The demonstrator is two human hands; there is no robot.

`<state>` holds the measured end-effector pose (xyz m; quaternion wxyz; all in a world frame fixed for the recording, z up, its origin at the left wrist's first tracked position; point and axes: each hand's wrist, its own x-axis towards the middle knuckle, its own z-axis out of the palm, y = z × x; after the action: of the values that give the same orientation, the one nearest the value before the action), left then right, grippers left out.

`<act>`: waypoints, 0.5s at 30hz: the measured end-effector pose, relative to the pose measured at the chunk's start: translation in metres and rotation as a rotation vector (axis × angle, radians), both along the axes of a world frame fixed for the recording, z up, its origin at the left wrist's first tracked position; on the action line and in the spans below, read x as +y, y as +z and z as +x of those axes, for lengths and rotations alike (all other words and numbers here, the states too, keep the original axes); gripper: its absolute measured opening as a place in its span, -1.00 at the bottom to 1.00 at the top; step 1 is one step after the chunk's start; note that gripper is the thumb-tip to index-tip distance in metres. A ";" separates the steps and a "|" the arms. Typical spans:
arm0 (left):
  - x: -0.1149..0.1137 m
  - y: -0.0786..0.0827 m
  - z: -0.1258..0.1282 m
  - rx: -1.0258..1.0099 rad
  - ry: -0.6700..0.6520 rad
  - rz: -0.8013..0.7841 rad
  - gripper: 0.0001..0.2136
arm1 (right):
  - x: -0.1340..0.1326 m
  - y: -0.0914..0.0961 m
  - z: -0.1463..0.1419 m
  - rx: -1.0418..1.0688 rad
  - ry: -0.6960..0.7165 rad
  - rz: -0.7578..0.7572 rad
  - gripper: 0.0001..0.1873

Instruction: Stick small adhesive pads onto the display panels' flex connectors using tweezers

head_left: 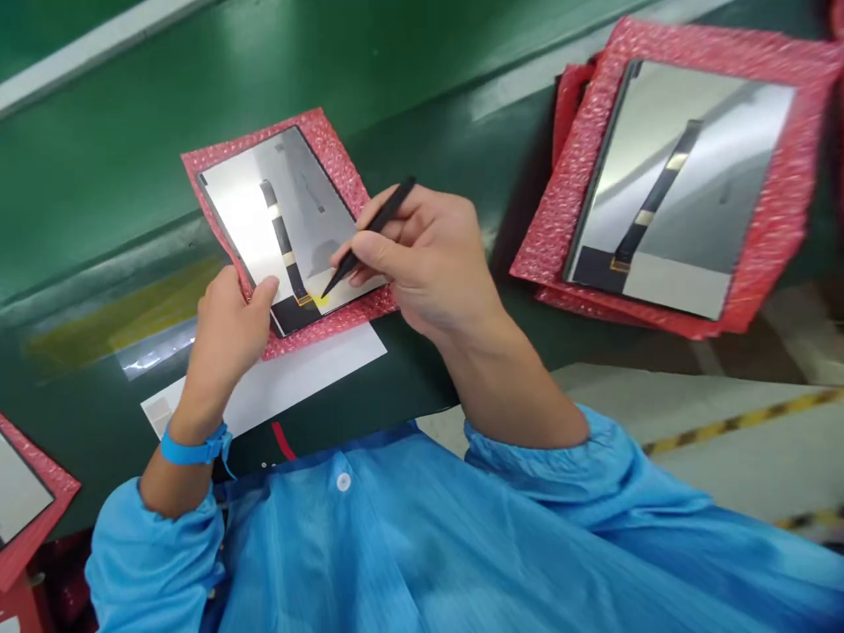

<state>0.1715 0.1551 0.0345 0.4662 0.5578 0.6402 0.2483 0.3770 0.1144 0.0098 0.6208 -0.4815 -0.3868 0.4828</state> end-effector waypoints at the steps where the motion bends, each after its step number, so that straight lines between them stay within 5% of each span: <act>1: -0.001 0.007 -0.004 0.156 -0.060 0.020 -0.86 | 0.003 -0.001 -0.002 -0.018 0.008 -0.007 -0.56; 5: -0.022 0.014 -0.015 0.724 -0.245 0.286 -0.89 | 0.010 -0.003 -0.005 -0.068 0.033 -0.046 -0.57; 9: -0.049 -0.011 -0.024 0.571 -0.443 0.663 -0.62 | 0.018 0.003 -0.002 -0.119 0.129 -0.096 -0.58; 15: -0.057 -0.027 -0.032 0.533 -0.501 0.671 -0.42 | 0.032 0.005 0.009 -0.159 0.212 -0.038 -0.55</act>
<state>0.1399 0.0980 0.0071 0.1265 0.8579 0.4681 0.1698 0.3858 0.1468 0.0150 0.5243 -0.4865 -0.4744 0.5132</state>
